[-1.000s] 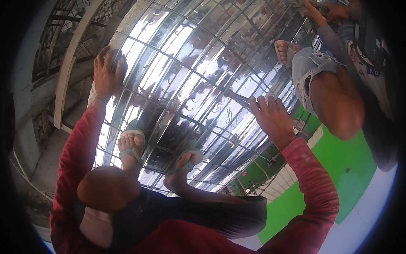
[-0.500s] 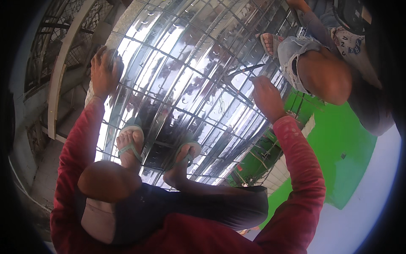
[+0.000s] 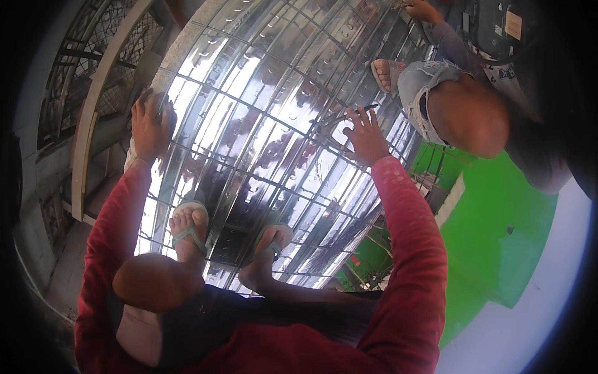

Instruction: The person uses pliers to twist and secure wire ties at intersections of a metal grid frame. They repeatedly reach for wire ties, position them around intersecting bars, and twist them tight with pliers. Another person is visible nearby, also working on the grid.

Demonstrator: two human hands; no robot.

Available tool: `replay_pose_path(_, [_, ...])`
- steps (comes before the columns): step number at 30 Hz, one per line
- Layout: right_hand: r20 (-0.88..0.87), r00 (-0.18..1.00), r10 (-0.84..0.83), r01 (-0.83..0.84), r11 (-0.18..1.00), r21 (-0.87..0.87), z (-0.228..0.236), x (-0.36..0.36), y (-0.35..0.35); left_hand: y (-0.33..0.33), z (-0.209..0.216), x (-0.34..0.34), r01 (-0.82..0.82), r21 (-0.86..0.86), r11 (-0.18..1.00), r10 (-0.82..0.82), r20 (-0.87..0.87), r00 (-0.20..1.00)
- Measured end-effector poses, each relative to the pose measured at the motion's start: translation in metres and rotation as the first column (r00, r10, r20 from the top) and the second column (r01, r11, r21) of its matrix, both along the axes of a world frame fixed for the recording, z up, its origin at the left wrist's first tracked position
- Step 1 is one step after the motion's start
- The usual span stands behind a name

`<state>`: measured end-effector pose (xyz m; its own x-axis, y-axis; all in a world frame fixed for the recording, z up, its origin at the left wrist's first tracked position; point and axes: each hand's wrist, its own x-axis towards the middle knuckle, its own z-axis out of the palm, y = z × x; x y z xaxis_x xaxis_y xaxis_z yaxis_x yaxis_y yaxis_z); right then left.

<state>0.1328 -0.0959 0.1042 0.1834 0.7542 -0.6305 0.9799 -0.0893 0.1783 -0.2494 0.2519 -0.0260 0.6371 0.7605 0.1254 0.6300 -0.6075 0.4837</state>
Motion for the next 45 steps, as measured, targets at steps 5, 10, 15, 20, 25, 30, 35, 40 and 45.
replay_pose_path(5, [-0.149,0.988,-0.039,0.071,0.974,0.215,-0.011,0.001,-0.021,0.000,0.001,0.000,0.002,-0.007,1.000,-0.002,0.004,1.000])
replay_pose_path(10, [-0.113,0.993,-0.024,0.059,0.945,0.320,-0.023,0.000,-0.034,0.001,0.002,0.001,0.006,0.007,1.000,-0.006,-0.014,1.000])
replay_pose_path(15, [-0.268,0.915,-0.303,0.388,0.844,0.371,0.006,-0.011,-0.022,0.001,0.001,0.000,0.014,0.006,1.000,-0.014,0.011,1.000])
replay_pose_path(20, [-0.293,0.861,-0.416,0.501,0.795,0.342,0.047,-0.019,-0.012,0.000,0.001,-0.001,0.010,0.006,1.000,-0.010,-0.003,1.000])
replay_pose_path(25, [-0.131,0.977,-0.170,0.198,0.951,0.239,0.073,-0.031,-0.012,0.000,0.001,0.000,0.009,-0.002,1.000,-0.009,0.014,1.000])
replay_pose_path(30, [0.027,0.995,0.091,-0.095,0.981,0.170,0.074,-0.048,-0.008,-0.001,0.001,-0.001,-0.010,-0.015,1.000,0.010,-0.007,1.000])
replay_pose_path(35, [0.087,0.987,0.135,-0.147,0.976,0.158,0.070,-0.060,-0.012,-0.001,0.000,-0.001,-0.019,-0.029,0.999,0.019,-0.009,1.000])
replay_pose_path(40, [0.115,0.983,0.141,-0.158,0.976,0.152,0.070,-0.068,-0.008,-0.002,0.001,-0.001,-0.021,-0.028,0.999,0.021,-0.004,1.000])
replay_pose_path(45, [0.136,0.976,0.172,-0.189,0.974,0.122,0.070,-0.065,-0.005,-0.003,0.001,-0.001,-0.020,-0.006,1.000,0.020,-0.010,1.000])
